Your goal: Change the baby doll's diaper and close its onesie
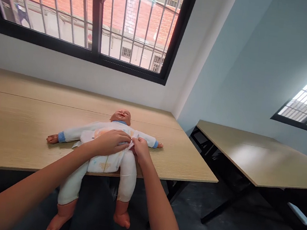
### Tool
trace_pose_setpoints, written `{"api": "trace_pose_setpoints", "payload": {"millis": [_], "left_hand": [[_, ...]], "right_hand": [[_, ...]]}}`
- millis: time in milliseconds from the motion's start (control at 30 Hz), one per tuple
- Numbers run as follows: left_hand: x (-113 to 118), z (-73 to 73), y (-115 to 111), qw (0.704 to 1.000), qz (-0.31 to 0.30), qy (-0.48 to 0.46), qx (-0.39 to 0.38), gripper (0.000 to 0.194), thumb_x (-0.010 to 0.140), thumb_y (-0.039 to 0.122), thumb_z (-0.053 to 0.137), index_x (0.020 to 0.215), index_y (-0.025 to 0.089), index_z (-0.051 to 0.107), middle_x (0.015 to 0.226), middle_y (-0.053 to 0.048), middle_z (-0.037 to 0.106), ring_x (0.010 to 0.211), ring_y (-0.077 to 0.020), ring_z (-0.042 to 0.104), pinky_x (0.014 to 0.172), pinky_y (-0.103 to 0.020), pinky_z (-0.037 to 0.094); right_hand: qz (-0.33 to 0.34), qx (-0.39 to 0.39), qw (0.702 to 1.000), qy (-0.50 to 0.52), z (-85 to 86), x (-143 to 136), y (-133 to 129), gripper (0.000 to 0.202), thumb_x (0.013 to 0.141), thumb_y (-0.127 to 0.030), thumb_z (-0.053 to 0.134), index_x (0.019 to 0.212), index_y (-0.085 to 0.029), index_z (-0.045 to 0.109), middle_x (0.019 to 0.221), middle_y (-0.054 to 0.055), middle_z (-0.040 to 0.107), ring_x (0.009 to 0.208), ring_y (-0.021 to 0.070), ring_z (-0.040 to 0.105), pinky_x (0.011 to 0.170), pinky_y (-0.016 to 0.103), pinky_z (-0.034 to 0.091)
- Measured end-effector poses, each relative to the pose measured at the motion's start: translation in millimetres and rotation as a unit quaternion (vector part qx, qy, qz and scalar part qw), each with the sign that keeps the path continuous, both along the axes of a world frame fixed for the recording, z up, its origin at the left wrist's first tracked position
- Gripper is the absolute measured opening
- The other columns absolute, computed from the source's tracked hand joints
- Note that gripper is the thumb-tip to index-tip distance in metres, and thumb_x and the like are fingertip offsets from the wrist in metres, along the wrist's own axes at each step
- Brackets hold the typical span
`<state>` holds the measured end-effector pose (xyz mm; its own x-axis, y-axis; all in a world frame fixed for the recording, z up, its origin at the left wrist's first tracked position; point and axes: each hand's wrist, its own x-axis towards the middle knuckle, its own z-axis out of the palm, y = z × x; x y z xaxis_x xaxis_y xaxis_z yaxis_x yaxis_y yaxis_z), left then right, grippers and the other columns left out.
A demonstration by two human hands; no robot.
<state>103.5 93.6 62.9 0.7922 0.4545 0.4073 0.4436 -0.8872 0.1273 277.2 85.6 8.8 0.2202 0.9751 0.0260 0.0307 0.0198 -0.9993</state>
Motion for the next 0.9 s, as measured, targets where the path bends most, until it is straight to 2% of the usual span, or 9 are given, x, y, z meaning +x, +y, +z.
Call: {"api": "trace_pose_setpoints", "payload": {"millis": [67,167,300,333,433,500,600,733,900], "left_hand": [[-1.9,-8.1,4.7,1.0,0.003,-0.006,0.003,0.03,0.098,0.031,0.044,0.102,0.025,0.074,0.109,-0.004,0.075,0.1,-0.0232,0.067,0.098,-0.037,0.047],[-6.1,-12.1,6.6,1.0,0.01,-0.002,-0.003,0.032,0.099,0.032,0.043,0.111,0.025,0.072,0.119,-0.004,0.072,0.109,-0.0231,0.065,0.104,-0.039,0.044],[-6.2,-10.0,4.2,1.0,0.016,0.004,-0.014,0.033,0.1,0.032,0.042,0.114,0.024,0.071,0.121,-0.005,0.072,0.114,-0.0233,0.063,0.105,-0.04,0.043],[-5.9,-9.8,3.7,1.0,0.019,0.005,-0.015,0.033,0.1,0.032,0.042,0.115,0.024,0.071,0.122,-0.005,0.072,0.115,-0.0235,0.063,0.106,-0.04,0.043],[-6.2,-11.2,3.4,1.0,0.027,0.004,-0.015,0.034,0.1,0.035,0.043,0.115,0.024,0.071,0.123,-0.005,0.071,0.118,-0.0238,0.061,0.106,-0.04,0.043],[-7.4,-13.1,4.0,0.999,0.029,-0.001,-0.016,0.034,0.1,0.035,0.042,0.116,0.025,0.071,0.124,-0.004,0.071,0.12,-0.0236,0.06,0.106,-0.04,0.044],[-9.0,-16.1,5.3,0.999,0.031,-0.01,-0.018,0.034,0.101,0.036,0.042,0.116,0.026,0.071,0.125,-0.003,0.07,0.12,-0.0232,0.06,0.106,-0.039,0.043],[-8.4,-18.6,5.1,0.999,0.045,-0.024,-0.01,0.034,0.1,0.037,0.044,0.119,0.025,0.069,0.128,-0.003,0.069,0.121,-0.0235,0.059,0.106,-0.039,0.043],[-2.1,-16.4,2.5,0.999,0.045,0.013,0.027,0.04,0.101,0.031,0.037,0.131,0.031,0.062,0.14,-0.001,0.062,0.126,-0.0238,0.056,0.103,-0.042,0.042]], "right_hand": [[-0.023,-0.004,1.0,0.0,1.6,13.3,-2.9,0.018,0.078,-0.037,0.057,0.073,-0.021,0.05,0.064,0.001,0.061,0.056,0.0158,0.058,0.055,0.028,0.049],[-0.041,0.006,0.999,-0.03,3.5,29.9,-15.3,0.016,0.078,-0.03,0.057,0.068,-0.02,0.049,0.065,0.001,0.061,0.058,0.0128,0.056,0.058,0.025,0.048],[0.077,-0.01,0.994,-0.071,1.1,32.1,-34.6,0.015,0.08,-0.032,0.058,0.076,-0.018,0.061,0.072,0.002,0.066,0.064,0.0152,0.06,0.06,0.025,0.049],[0.079,-0.003,0.992,-0.096,-0.4,31.0,-36.7,0.015,0.081,-0.031,0.058,0.079,-0.018,0.063,0.075,0.003,0.067,0.067,0.0163,0.061,0.061,0.026,0.05],[-0.009,0.046,0.972,-0.23,-5.8,29.7,-34.1,0.01,0.077,-0.022,0.058,0.076,-0.017,0.067,0.078,0.005,0.069,0.075,0.0188,0.062,0.069,0.028,0.05],[-0.039,0.055,0.957,-0.284,-9.1,29.4,-28.6,0.014,0.079,-0.021,0.057,0.076,-0.016,0.069,0.079,0.006,0.071,0.077,0.0201,0.063,0.074,0.03,0.049],[0.004,0.073,0.964,-0.257,-11.3,23.6,-23.5,0.023,0.083,-0.023,0.052,0.085,-0.016,0.074,0.086,0.007,0.073,0.082,0.0218,0.064,0.077,0.031,0.05],[0.091,0.138,0.969,-0.182,-8.9,8.7,-26.4,0.034,0.082,-0.015,0.044,0.093,-0.018,0.076,0.094,0.004,0.075,0.095,0.0218,0.065,0.089,0.031,0.05],[0.128,0.116,0.97,-0.172,-5.6,5.8,-33.4,0.035,0.082,-0.014,0.043,0.092,-0.02,0.076,0.091,0.001,0.074,0.098,0.0205,0.064,0.092,0.03,0.049]]}}
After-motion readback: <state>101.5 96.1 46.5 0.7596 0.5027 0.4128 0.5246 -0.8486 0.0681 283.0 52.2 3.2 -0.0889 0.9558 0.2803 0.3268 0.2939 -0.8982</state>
